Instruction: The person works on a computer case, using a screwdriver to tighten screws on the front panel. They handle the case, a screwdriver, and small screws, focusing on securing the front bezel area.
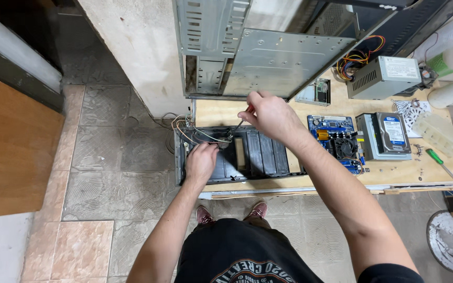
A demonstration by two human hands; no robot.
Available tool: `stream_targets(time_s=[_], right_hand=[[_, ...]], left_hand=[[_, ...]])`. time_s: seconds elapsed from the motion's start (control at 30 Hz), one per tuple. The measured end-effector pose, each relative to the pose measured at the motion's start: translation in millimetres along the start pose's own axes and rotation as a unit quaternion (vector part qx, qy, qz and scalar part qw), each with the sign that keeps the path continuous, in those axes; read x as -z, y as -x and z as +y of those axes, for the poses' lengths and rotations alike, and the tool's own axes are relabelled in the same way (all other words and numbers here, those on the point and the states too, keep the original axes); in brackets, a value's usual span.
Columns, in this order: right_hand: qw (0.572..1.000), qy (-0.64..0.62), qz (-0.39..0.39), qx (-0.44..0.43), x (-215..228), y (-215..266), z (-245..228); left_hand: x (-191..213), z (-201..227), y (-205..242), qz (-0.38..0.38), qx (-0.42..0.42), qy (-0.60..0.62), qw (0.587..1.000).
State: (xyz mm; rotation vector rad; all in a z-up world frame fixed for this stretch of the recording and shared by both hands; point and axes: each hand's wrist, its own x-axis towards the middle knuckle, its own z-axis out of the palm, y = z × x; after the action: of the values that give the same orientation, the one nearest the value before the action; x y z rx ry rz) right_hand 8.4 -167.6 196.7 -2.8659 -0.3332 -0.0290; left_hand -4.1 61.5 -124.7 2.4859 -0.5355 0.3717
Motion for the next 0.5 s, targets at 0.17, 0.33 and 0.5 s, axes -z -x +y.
stream_targets(time_s=[0.17,0.33,0.5], right_hand=[[0.999,-0.004,-0.047,0.022,-5,-8,2],[0.994,0.038,-0.097,-0.035,-12,-16,14],[0.994,0.095,-0.056,-0.007,-3,-25,1]], left_hand=[[6,5,-6,-0.010,0.014,-0.008,1.000],[4,6,-5,-0.007,0.016,-0.026,1.000],[5,5,-10,-0.033,0.024,-0.018,0.999]])
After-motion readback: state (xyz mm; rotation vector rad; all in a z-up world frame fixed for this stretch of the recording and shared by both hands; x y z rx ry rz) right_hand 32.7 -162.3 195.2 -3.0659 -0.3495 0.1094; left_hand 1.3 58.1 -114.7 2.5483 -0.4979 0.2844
